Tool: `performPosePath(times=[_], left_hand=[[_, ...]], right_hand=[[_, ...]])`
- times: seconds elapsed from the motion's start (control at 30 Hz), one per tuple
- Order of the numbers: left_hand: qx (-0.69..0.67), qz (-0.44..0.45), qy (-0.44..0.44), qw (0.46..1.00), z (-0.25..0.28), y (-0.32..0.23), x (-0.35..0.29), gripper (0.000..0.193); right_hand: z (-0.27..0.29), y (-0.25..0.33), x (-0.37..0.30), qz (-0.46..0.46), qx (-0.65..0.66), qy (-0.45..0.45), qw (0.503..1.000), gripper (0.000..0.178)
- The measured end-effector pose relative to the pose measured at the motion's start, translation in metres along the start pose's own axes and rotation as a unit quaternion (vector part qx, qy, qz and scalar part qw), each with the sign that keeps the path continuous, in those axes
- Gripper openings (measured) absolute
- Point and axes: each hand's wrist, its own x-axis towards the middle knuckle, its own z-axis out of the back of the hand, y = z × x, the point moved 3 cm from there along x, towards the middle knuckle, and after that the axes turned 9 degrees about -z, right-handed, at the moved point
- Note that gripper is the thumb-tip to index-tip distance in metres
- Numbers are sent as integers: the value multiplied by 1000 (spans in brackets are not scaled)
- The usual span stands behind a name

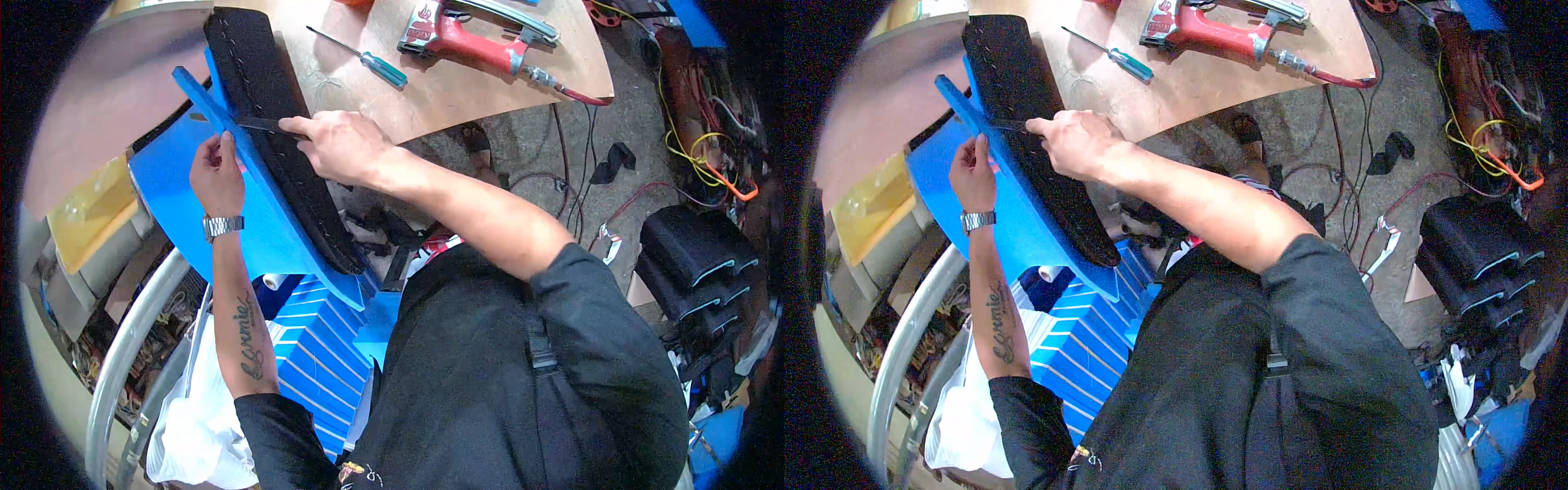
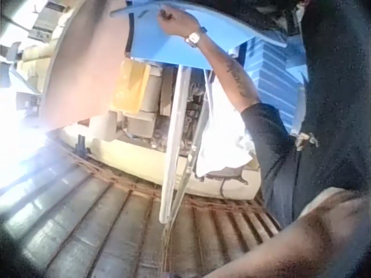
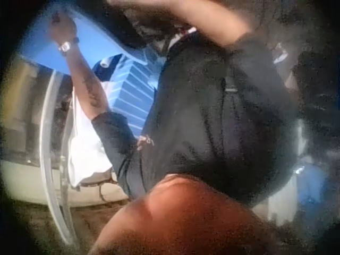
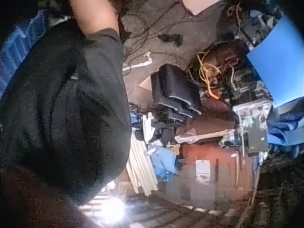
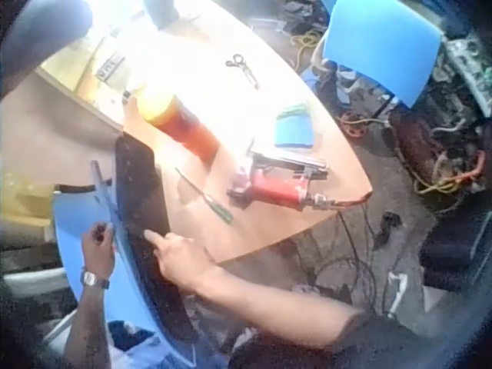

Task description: The person cleans a blue upholstered chair back by first applying a liquid from a bottle and wiping it with a sponge. They then use a knife to scrape the black edge trim of the chair. Finally, they apply more liquid and wipe the surface again with the sponge.

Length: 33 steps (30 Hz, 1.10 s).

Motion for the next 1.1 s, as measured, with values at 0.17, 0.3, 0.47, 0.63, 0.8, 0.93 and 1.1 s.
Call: performPosePath(times=[0.17,0.3,0.47,0.63,0.8,0.93,1.1], left_hand=[[-1,14,19,1000,0,-2,-4,30],[-4,12,15,1000,0,-10,-6,31],[-40,-15,24,999,-3,-12,1,29],[-43,-2,24,999,0,-4,-6,28],[-35,-46,36,998,-4,-14,-6,28],[-68,-55,19,996,1,-12,-6,29],[-179,11,5,984,12,17,-18,34]], right_hand=[[40,-11,-83,-97,-83,107,986,39],[40,-2,-78,-63,-43,48,996,39],[-1,3,-23,-11,-58,-7,998,34],[25,-13,-118,-80,-79,89,990,34],[2,0,-104,-58,-89,7,994,39],[-23,3,-76,-7,-98,-38,994,42],[-1,-3,-182,-75,-97,14,992,41]])
